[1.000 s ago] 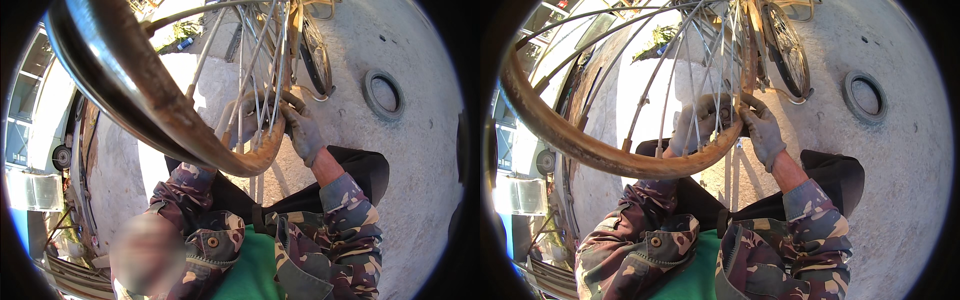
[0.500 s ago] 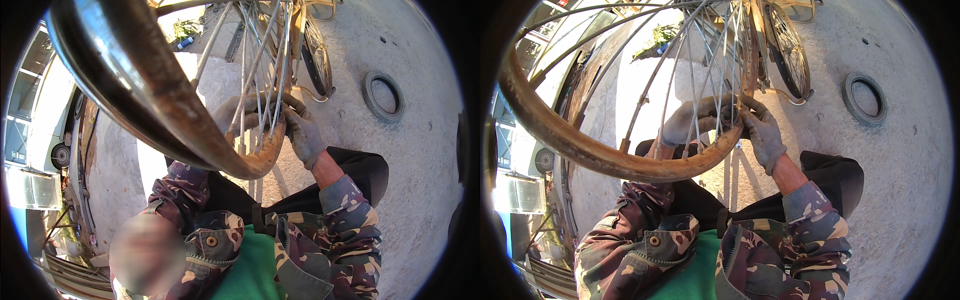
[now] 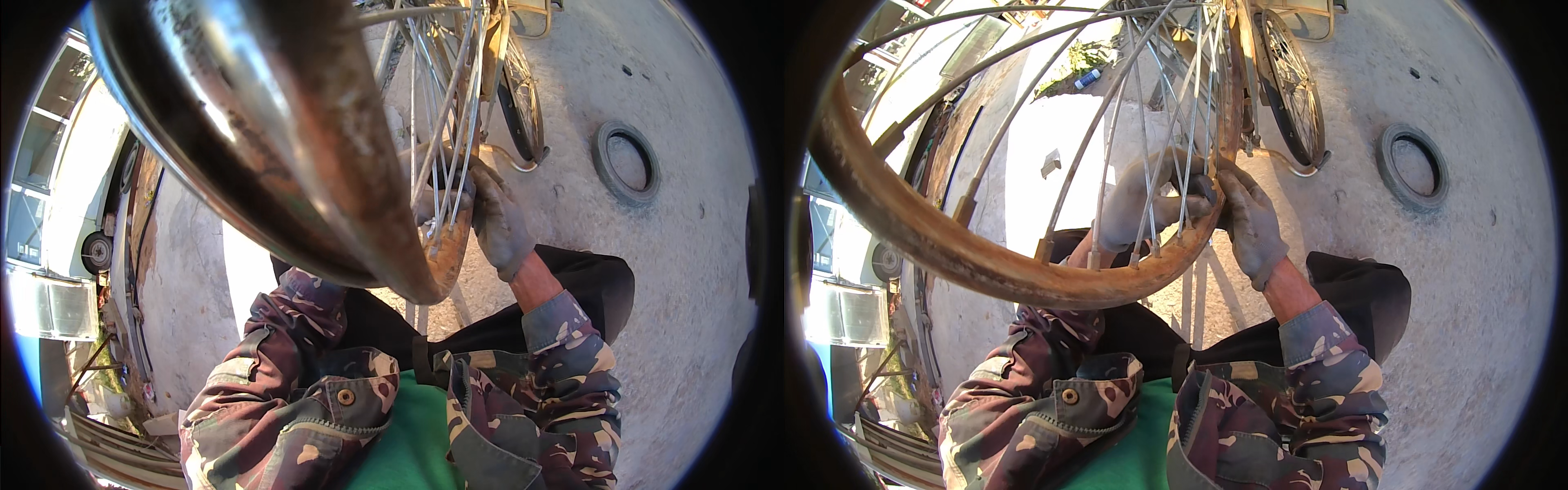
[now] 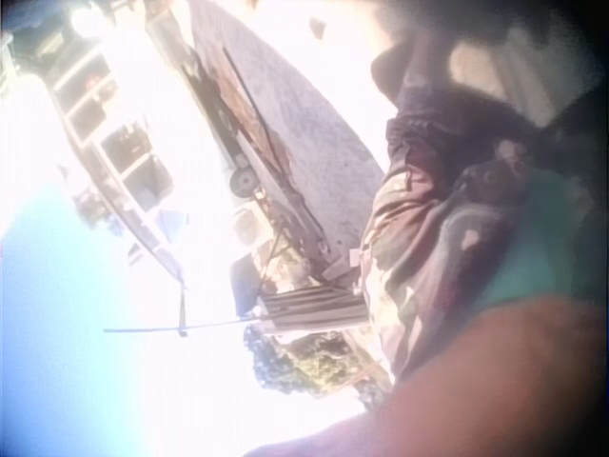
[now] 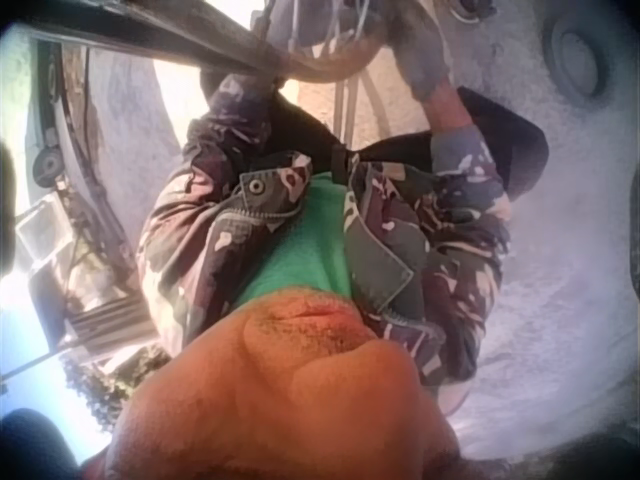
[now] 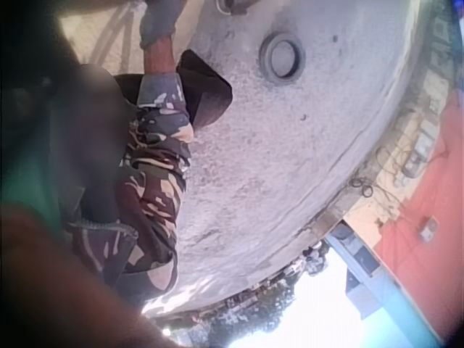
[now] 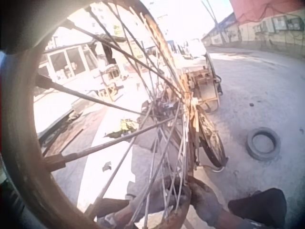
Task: The person is seated on the ground and repeatedly adjusts the spokes of a bicycle wheel using a spoke wrench. They rotate the wheel periodically to access different sections and continue tightening or loosening individual spokes.
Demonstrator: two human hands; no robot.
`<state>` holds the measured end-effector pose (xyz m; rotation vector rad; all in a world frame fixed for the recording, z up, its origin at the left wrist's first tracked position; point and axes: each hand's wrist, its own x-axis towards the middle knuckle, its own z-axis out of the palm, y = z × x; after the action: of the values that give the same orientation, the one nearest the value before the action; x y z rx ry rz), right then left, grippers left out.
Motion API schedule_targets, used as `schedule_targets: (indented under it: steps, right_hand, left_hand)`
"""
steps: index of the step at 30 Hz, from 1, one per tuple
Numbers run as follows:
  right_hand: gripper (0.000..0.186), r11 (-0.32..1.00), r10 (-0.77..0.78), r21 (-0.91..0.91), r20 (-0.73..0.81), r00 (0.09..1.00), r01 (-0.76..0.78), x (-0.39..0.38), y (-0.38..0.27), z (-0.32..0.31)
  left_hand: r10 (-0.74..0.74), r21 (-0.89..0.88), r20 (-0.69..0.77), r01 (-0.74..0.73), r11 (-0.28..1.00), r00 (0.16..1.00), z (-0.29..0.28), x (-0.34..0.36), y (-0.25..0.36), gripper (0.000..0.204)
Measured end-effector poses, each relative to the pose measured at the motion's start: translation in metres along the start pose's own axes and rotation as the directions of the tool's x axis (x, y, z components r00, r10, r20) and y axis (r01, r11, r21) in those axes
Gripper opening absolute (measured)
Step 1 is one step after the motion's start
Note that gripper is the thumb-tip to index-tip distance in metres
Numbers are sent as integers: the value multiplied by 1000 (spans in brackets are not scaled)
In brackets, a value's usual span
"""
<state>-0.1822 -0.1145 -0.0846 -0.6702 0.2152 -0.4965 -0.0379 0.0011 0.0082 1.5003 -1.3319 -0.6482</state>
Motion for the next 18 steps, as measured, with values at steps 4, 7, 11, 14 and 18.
schedule_targets:
  steps: [4,7,11,14,18]
  right_hand:
    - [67,998,-1,-68,68,998,5,-4,-7,3]
    - [79,987,-22,-157,102,995,38,-4,-6,1]
    - [84,973,23,-230,81,996,-4,-4,-12,7]
    - [85,975,56,-219,51,997,-44,-2,-14,10]
    - [82,990,37,-134,24,999,-33,-1,-11,9]
  left_hand:
    - [-189,56,-122,197,979,974,16,3,15,42]
    - [-240,-190,-69,223,956,968,15,8,15,42]
    - [-205,-126,-62,196,972,977,6,7,-5,40]
    - [-256,-312,48,258,914,965,-12,1,-17,33]
    - [-303,-372,112,323,870,946,-14,1,-14,29]
